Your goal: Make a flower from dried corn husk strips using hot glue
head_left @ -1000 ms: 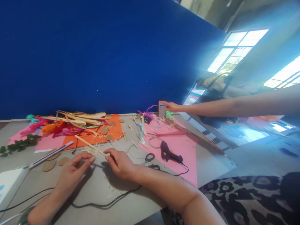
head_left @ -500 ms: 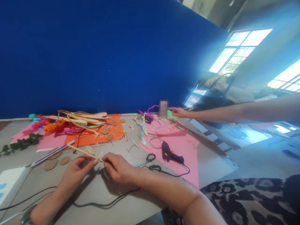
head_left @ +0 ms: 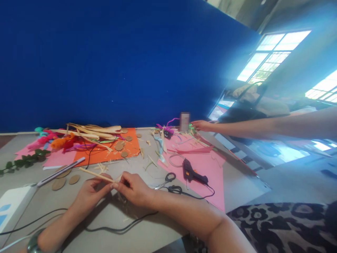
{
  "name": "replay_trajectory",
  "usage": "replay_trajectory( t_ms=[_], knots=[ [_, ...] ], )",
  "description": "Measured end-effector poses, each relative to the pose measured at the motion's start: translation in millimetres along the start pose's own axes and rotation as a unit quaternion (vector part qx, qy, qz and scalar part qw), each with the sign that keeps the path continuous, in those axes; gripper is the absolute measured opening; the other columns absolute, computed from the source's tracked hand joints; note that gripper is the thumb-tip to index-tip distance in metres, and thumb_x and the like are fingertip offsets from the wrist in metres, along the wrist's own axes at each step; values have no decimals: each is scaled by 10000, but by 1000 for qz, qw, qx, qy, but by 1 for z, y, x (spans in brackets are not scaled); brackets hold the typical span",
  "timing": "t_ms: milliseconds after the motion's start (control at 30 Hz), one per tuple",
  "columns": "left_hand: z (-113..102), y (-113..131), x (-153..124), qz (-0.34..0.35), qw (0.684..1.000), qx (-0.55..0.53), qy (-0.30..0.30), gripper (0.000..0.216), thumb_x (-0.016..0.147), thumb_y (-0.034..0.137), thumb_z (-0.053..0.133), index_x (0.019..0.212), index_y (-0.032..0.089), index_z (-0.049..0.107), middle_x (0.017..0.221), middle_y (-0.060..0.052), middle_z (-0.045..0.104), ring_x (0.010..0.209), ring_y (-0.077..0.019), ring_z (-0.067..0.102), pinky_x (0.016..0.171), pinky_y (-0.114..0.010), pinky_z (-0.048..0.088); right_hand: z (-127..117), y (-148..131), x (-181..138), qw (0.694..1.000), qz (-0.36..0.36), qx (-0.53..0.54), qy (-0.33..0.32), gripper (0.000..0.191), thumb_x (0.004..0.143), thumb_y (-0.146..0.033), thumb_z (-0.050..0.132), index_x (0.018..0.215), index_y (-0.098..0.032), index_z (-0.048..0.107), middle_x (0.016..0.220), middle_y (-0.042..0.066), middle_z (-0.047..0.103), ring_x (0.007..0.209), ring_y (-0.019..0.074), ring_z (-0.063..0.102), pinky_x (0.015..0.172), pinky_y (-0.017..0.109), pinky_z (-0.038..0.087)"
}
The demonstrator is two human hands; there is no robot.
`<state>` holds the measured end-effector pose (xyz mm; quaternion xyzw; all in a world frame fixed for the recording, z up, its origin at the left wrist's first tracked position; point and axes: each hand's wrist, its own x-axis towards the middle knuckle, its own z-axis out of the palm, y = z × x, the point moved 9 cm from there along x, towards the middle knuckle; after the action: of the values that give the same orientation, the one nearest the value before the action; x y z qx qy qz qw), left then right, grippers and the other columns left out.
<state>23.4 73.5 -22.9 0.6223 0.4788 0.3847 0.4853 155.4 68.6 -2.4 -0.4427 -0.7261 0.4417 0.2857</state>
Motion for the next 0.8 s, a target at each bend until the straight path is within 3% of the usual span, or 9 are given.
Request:
replay_trajectory(
  t_ms=[800],
  knots=[
    [7, 7, 0, 25, 999, 18, -31, 220, 777, 389, 654, 741, 173, 671, 678, -20, 589, 687, -176, 567, 641, -246, 484, 3, 3, 1, 1000, 2, -9, -7, 349, 881, -477, 524, 714, -172, 491, 575, -61, 446, 535, 78, 383, 492, 186, 295]
  ],
)
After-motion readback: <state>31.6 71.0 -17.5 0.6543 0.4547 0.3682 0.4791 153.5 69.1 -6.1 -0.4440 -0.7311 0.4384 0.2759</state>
